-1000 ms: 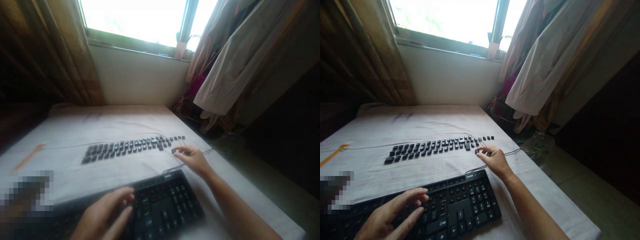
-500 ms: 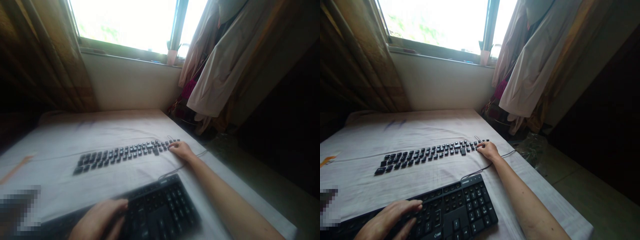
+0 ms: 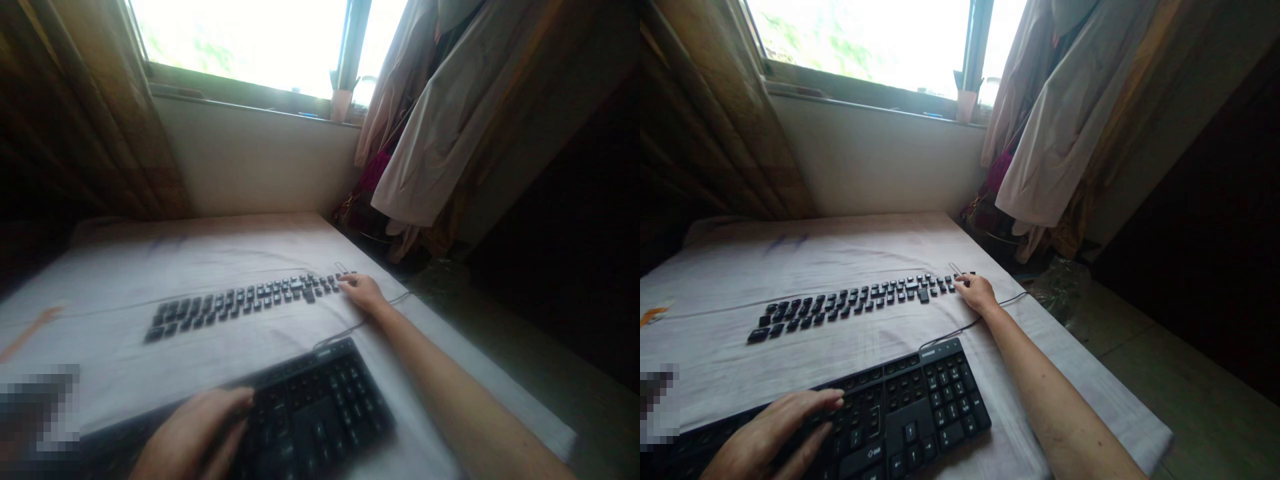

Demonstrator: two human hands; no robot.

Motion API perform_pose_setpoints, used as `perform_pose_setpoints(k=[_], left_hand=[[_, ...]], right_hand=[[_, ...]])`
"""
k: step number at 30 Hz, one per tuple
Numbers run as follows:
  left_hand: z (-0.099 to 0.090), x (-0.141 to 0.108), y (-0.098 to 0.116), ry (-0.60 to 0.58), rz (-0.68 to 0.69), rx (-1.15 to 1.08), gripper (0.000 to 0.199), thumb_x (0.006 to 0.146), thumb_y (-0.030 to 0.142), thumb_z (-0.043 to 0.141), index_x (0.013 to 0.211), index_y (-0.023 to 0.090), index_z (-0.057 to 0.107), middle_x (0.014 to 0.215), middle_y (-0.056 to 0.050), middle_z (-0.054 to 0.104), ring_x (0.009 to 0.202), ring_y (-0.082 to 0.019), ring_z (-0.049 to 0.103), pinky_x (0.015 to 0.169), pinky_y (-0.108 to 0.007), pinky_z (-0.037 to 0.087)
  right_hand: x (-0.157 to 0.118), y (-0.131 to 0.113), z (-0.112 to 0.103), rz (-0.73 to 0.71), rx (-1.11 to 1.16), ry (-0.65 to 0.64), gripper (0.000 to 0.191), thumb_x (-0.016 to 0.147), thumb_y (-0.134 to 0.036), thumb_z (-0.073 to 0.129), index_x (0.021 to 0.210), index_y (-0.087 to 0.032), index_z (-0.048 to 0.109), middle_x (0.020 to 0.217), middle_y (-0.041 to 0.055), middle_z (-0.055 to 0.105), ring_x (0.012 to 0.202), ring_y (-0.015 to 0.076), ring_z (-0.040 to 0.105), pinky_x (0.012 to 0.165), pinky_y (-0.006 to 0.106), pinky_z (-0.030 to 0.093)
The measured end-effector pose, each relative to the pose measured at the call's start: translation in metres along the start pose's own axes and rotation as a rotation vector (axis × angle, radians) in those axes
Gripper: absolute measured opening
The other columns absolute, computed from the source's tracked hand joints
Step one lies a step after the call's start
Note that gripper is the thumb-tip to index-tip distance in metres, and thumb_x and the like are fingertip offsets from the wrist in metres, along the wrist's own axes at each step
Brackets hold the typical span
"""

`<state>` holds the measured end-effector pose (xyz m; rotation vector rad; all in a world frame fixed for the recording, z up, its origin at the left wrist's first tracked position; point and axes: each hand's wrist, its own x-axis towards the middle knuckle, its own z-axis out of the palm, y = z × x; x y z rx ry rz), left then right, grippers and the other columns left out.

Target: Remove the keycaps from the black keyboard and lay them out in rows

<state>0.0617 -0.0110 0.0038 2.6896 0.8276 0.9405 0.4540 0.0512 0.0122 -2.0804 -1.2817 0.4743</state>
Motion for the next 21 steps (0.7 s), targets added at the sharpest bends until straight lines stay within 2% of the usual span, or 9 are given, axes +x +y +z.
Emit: perform_pose_setpoints(k=[2,5,8,10,11,13,16,19,21], left_hand=[[-0.001,-0.002,-0.002,-0.037,0.02,0.056,0.031,0.09,0.038,0.061,0.12,0.035,0.06,0.107,0.003,0.077,0.092,-0.019,0.075,0.082,-0.023,0.06],[0.001,-0.008,0.001,-0.103,-0.013,0.142,0.048,0.088,0.043,0.061,0.134,0.036,0.051,0.127,0.001,0.069,0.113,-0.026,0.068,0.095,-0.037,0.057],[0.004,-0.015,0.01,-0.177,-0.061,0.179,0.073,0.085,0.049,0.061,0.15,0.037,0.03,0.149,-0.002,0.051,0.133,-0.034,0.051,0.109,-0.055,0.043],[0.006,-0.018,0.016,-0.238,-0.082,0.183,0.089,0.079,0.051,0.064,0.155,0.036,0.02,0.155,-0.003,0.041,0.139,-0.037,0.041,0.114,-0.06,0.033],[0.006,-0.018,0.018,-0.272,-0.08,0.185,0.096,0.076,0.053,0.067,0.156,0.035,0.016,0.157,-0.004,0.038,0.14,-0.038,0.038,0.115,-0.061,0.031],[0.005,-0.017,0.022,-0.351,-0.065,0.195,0.107,0.07,0.056,0.071,0.157,0.034,0.012,0.159,-0.005,0.033,0.142,-0.039,0.034,0.115,-0.062,0.029],[0.003,-0.014,0.027,-0.411,-0.068,0.214,0.111,0.068,0.056,0.071,0.157,0.032,0.009,0.161,-0.006,0.028,0.144,-0.04,0.03,0.115,-0.062,0.027],[0.0,-0.011,0.03,-0.408,-0.111,0.237,0.111,0.068,0.05,0.071,0.157,0.033,0.007,0.162,-0.006,0.026,0.145,-0.039,0.027,0.116,-0.062,0.025],[-0.003,-0.008,0.029,-0.448,-0.11,0.229,0.112,0.067,0.046,0.072,0.157,0.035,0.006,0.161,-0.007,0.026,0.145,-0.039,0.028,0.115,-0.063,0.026]], right_hand=[[-0.003,0.001,-0.006,-0.014,0.099,0.061,0.026,0.093,-0.04,0.062,0.101,-0.016,0.069,0.103,0.0079,0.071,0.097,0.0231,0.066,0.086,0.038,0.053],[-0.016,0.0,-0.021,-0.031,0.283,0.139,0.05,0.089,-0.061,0.053,0.091,-0.015,0.072,0.081,0.0087,0.072,0.08,0.0235,0.069,0.07,0.032,0.053],[-0.04,-0.003,-0.034,-0.058,0.46,0.166,0.075,0.088,-0.077,0.028,0.095,-0.016,0.071,0.085,0.0104,0.073,0.071,0.0194,0.068,0.059,0.028,0.052],[-0.06,-0.005,-0.037,-0.07,0.578,0.153,0.081,0.084,-0.082,0.024,0.086,-0.017,0.071,0.08,0.0099,0.072,0.068,0.0179,0.067,0.058,0.027,0.052],[-0.069,-0.006,-0.037,-0.063,0.655,0.134,0.08,0.081,-0.085,0.028,0.078,-0.017,0.071,0.071,0.0085,0.069,0.062,0.0166,0.064,0.054,0.026,0.05],[-0.087,-0.007,-0.034,-0.035,0.728,0.073,0.077,0.077,-0.086,0.036,0.063,-0.017,0.067,0.051,0.0024,0.056,0.044,0.0116,0.05,0.041,0.023,0.039],[-0.104,-0.009,-0.028,-0.023,0.701,-0.103,0.075,0.075,-0.086,0.04,0.06,-0.017,0.063,0.042,-0.0044,0.041,0.036,0.0072,0.034,0.035,0.021,0.024],[-0.109,-0.012,-0.024,-0.04,0.679,-0.256,0.066,0.071,-0.082,0.055,0.066,-0.017,0.062,0.044,-0.0068,0.044,0.036,0.0063,0.036,0.036,0.02,0.025],[-0.11,-0.012,-0.023,-0.035,0.668,-0.326,0.055,0.067,-0.071,0.07,0.071,-0.017,0.061,0.046,-0.0068,0.049,0.039,0.0071,0.043,0.039,0.02,0.033]])
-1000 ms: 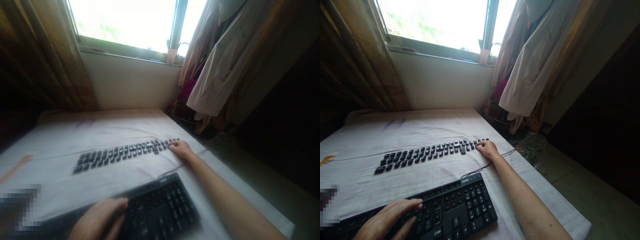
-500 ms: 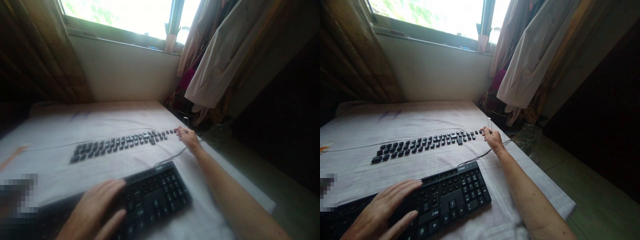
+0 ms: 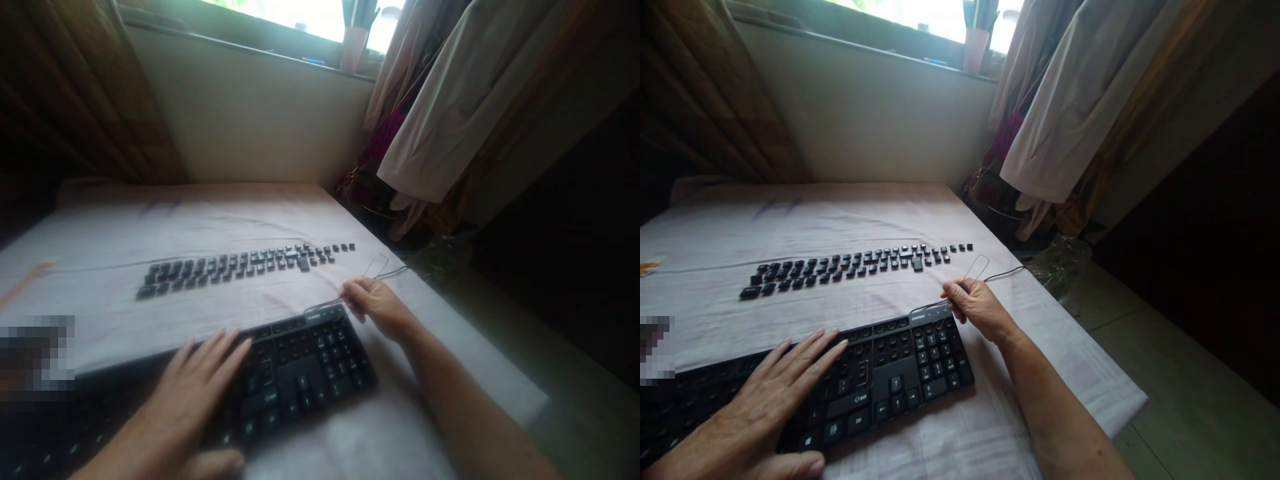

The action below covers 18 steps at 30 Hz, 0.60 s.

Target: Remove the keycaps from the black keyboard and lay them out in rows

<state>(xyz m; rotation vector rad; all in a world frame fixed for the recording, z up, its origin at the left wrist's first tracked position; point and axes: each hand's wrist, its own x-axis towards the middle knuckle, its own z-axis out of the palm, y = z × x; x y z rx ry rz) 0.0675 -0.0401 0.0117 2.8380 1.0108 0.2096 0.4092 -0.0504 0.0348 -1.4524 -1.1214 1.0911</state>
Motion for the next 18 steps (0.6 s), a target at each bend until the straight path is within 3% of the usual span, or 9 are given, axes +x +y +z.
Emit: perform_pose_setpoints(k=[3,7,18], left_hand=[[-0.005,0.001,-0.005,-0.078,0.047,-0.005,0.11,0.069,0.048,0.072,0.157,0.036,0.006,0.161,-0.007,0.024,0.143,-0.041,0.029,0.112,-0.065,0.03],[-0.005,0.002,-0.009,-0.095,0.059,0.007,0.111,0.07,0.051,0.073,0.157,0.035,0.006,0.162,-0.009,0.02,0.143,-0.043,0.028,0.11,-0.066,0.032],[0.007,-0.001,-0.014,-0.05,0.093,0.046,0.107,0.072,0.059,0.07,0.156,0.036,0.009,0.162,-0.006,0.023,0.143,-0.04,0.032,0.113,-0.06,0.03]], right_hand=[[-0.003,0.0,-0.001,0.024,-0.023,-0.105,0.042,0.069,-0.052,0.078,0.085,-0.017,0.061,0.059,-0.0035,0.062,0.054,0.0114,0.059,0.054,0.024,0.049],[-0.008,0.0,-0.002,-0.027,-0.093,-0.227,0.028,0.083,-0.042,0.069,0.094,-0.018,0.058,0.074,0.0003,0.067,0.072,0.0154,0.067,0.07,0.03,0.054],[-0.017,0.0,0.01,-0.265,-0.259,-0.247,0.012,0.089,-0.029,0.058,0.091,-0.018,0.062,0.076,0.001,0.064,0.07,0.0143,0.062,0.066,0.028,0.051]])
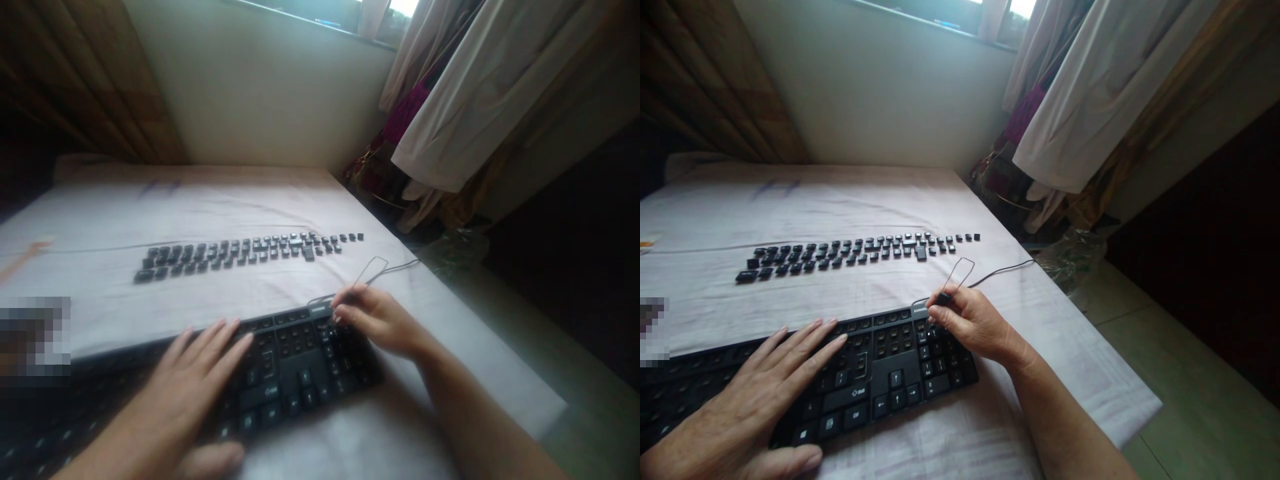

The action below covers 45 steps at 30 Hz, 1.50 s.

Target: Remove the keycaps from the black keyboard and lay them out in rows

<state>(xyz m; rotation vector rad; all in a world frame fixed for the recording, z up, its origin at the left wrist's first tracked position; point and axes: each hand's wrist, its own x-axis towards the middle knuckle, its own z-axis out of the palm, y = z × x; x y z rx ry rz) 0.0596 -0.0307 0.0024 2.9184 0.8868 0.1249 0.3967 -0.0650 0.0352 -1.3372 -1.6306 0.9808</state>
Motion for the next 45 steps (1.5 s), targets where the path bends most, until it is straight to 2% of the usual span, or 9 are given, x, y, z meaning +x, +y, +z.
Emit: perform_pose_setpoints(k=[4,7,12,16,22,30,36,43,45], left_hand=[[0.0,0.0,0.001,0.035,-0.013,0.002,0.109,0.069,0.059,0.072,0.157,0.034,0.011,0.16,-0.007,0.027,0.141,-0.04,0.035,0.114,-0.058,0.03],[0.0,0.0,0.002,0.001,-0.01,-0.014,0.107,0.071,0.062,0.069,0.157,0.034,0.011,0.161,-0.007,0.026,0.142,-0.039,0.034,0.115,-0.058,0.029],[-0.001,0.0,0.005,-0.001,-0.047,-0.015,0.107,0.072,0.061,0.069,0.157,0.033,0.011,0.161,-0.008,0.023,0.144,-0.039,0.03,0.115,-0.059,0.027],[-0.003,0.0,0.003,-0.009,0.004,-0.021,0.105,0.073,0.065,0.068,0.156,0.033,0.013,0.16,-0.008,0.026,0.142,-0.04,0.034,0.113,-0.06,0.031],[-0.006,-0.001,0.003,-0.012,-0.007,-0.014,0.105,0.074,0.065,0.068,0.156,0.034,0.012,0.161,-0.007,0.025,0.142,-0.041,0.034,0.112,-0.059,0.033],[-0.011,0.003,0.008,-0.041,-0.008,-0.004,0.102,0.076,0.064,0.067,0.157,0.03,0.014,0.161,-0.01,0.022,0.143,-0.04,0.03,0.113,-0.06,0.031],[-0.011,0.003,0.008,-0.07,-0.023,-0.011,0.099,0.077,0.06,0.067,0.156,0.03,0.017,0.161,-0.011,0.022,0.144,-0.04,0.029,0.113,-0.062,0.03],[-0.012,0.004,0.009,-0.054,-0.047,-0.033,0.097,0.074,0.061,0.069,0.155,0.03,0.025,0.161,-0.009,0.023,0.144,-0.041,0.029,0.115,-0.06,0.028],[-0.013,0.003,0.009,-0.058,-0.044,-0.032,0.097,0.075,0.061,0.068,0.155,0.03,0.023,0.161,-0.009,0.022,0.144,-0.039,0.028,0.115,-0.059,0.028]], right_hand=[[-0.001,-0.003,0.002,-0.084,-0.157,-0.021,0.009,0.09,-0.024,0.057,0.091,-0.019,0.063,0.078,0.0011,0.066,0.072,0.0146,0.062,0.067,0.028,0.051],[-0.003,-0.004,0.002,-0.17,-0.235,-0.033,0.007,0.091,-0.022,0.057,0.093,-0.02,0.064,0.082,0.002,0.068,0.076,0.0157,0.064,0.07,0.029,0.052],[-0.004,-0.002,0.0,-0.254,-0.241,-0.072,0.006,0.091,-0.019,0.058,0.093,-0.021,0.064,0.085,0.0027,0.07,0.079,0.0163,0.067,0.072,0.03,0.054],[-0.004,-0.002,0.0,-0.28,-0.246,-0.094,0.009,0.092,-0.018,0.057,0.093,-0.022,0.065,0.085,0.0026,0.071,0.079,0.0166,0.068,0.072,0.031,0.056],[-0.004,-0.007,0.006,-0.406,-0.349,-0.144,0.011,0.093,-0.013,0.054,0.095,-0.019,0.063,0.088,0.0061,0.072,0.082,0.0175,0.068,0.076,0.03,0.056],[-0.004,-0.009,0.011,-0.37,-0.459,-0.161,0.014,0.095,-0.017,0.05,0.091,-0.019,0.064,0.084,0.0061,0.069,0.076,0.0179,0.066,0.071,0.03,0.054],[-0.001,0.002,0.002,-0.292,-0.321,-0.156,0.013,0.094,-0.019,0.052,0.095,-0.02,0.066,0.088,0.0046,0.074,0.082,0.0173,0.071,0.074,0.03,0.056],[-0.004,-0.003,0.015,-0.427,-0.503,-0.138,0.017,0.097,-0.022,0.049,0.09,-0.021,0.064,0.082,0.0047,0.072,0.074,0.0168,0.068,0.069,0.028,0.055],[-0.003,-0.002,0.015,-0.441,-0.486,-0.143,0.016,0.097,-0.021,0.049,0.09,-0.02,0.064,0.082,0.0051,0.072,0.074,0.0172,0.068,0.069,0.029,0.056]])
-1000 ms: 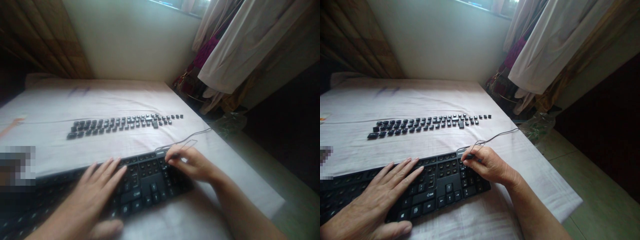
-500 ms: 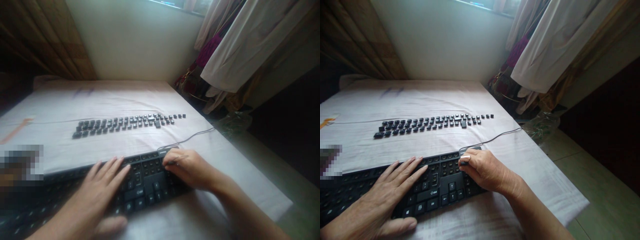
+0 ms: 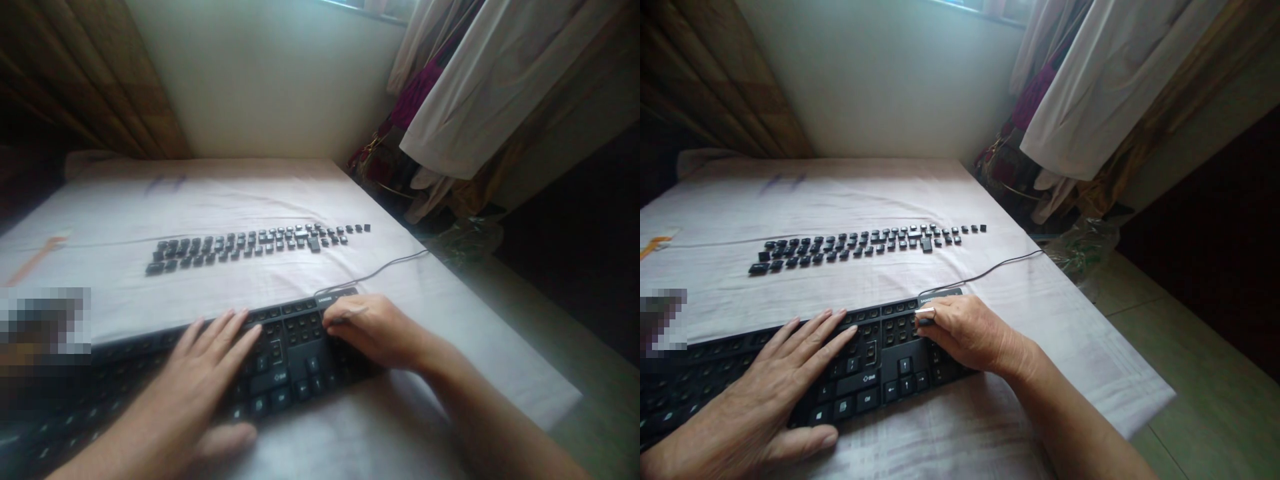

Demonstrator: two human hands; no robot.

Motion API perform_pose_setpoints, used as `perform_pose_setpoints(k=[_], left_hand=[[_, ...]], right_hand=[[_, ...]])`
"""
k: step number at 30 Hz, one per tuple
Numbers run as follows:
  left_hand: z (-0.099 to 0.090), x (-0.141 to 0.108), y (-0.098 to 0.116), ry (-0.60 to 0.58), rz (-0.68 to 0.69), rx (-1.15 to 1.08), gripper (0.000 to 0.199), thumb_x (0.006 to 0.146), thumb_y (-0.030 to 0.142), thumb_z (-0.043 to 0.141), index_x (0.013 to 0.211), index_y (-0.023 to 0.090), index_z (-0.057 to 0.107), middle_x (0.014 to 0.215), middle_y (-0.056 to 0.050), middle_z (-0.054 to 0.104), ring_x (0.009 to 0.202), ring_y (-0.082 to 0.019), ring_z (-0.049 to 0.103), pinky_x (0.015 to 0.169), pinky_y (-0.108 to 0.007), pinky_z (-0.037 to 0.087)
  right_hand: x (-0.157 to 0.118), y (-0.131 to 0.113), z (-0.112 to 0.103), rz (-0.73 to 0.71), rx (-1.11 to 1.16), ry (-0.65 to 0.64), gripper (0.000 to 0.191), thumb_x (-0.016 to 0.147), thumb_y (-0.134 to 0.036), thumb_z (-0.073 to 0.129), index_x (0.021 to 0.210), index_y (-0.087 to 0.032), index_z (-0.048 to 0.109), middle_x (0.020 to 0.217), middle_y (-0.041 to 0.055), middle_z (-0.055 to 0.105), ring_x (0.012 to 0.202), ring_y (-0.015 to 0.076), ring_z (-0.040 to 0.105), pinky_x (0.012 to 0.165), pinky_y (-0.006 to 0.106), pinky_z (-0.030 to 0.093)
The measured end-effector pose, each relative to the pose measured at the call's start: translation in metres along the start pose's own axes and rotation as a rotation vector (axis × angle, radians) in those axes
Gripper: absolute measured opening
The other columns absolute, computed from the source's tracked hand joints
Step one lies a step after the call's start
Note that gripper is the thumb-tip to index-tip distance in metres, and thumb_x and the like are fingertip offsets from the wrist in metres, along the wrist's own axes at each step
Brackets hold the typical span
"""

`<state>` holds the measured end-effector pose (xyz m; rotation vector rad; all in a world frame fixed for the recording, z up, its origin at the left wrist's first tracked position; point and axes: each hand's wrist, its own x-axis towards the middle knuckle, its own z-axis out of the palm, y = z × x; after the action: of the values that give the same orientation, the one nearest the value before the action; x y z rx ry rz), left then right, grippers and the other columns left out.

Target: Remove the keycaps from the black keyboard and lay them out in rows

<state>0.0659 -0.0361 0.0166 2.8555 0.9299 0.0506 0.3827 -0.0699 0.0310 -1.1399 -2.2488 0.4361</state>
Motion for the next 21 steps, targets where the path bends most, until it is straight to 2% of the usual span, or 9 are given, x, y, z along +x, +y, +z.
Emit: perform_pose_setpoints(k=[5,11,15,19,21], left_hand=[[-0.002,-0.0005,0.0,-0.016,0.001,0.015,0.097,0.076,0.062,0.067,0.156,0.029,0.022,0.161,-0.01,0.023,0.145,-0.039,0.028,0.115,-0.059,0.028],[-0.0033,0.0021,0.0015,-0.01,-0.014,0.001,0.096,0.075,0.062,0.067,0.155,0.029,0.025,0.161,-0.009,0.025,0.144,-0.039,0.029,0.115,-0.058,0.028],[-0.0022,0.0023,0.0021,-0.026,0.001,0.028,0.097,0.074,0.062,0.068,0.155,0.026,0.027,0.16,-0.012,0.024,0.144,-0.039,0.029,0.115,-0.059,0.029],[-0.0033,0.0016,0.0028,-0.046,0.006,0.044,0.095,0.077,0.064,0.065,0.155,0.024,0.027,0.16,-0.014,0.023,0.145,-0.039,0.027,0.114,-0.06,0.029],[-0.0041,0.0015,0.0026,-0.036,0.001,0.029,0.094,0.076,0.063,0.066,0.154,0.025,0.028,0.161,-0.013,0.023,0.145,-0.039,0.027,0.115,-0.059,0.028]], right_hand=[[-0.0017,0.0051,-0.0006,0.066,0.038,0.02,0.012,0.095,-0.017,0.05,0.094,-0.02,0.062,0.086,0.0054,0.072,0.078,0.0181,0.069,0.072,0.03,0.056],[-0.0005,-0.001,0.0021,0.01,0.004,0.075,0.012,0.096,-0.019,0.048,0.092,-0.02,0.059,0.083,0.0059,0.07,0.074,0.0177,0.067,0.069,0.029,0.055],[-0.0003,-0.001,0.0019,0.034,0.012,0.081,0.012,0.096,-0.018,0.048,0.094,-0.021,0.06,0.083,0.0053,0.07,0.075,0.0172,0.068,0.068,0.028,0.054],[-0.0021,-0.0006,-0.0023,0.087,0.103,0.105,0.012,0.095,-0.02,0.05,0.092,-0.02,0.062,0.081,0.0047,0.071,0.074,0.0176,0.069,0.067,0.029,0.055],[-0.004,-0.0011,-0.0057,0.154,0.241,0.2,0.012,0.096,-0.023,0.052,0.091,-0.02,0.062,0.079,0.004,0.071,0.068,0.0162,0.068,0.064,0.029,0.056]])
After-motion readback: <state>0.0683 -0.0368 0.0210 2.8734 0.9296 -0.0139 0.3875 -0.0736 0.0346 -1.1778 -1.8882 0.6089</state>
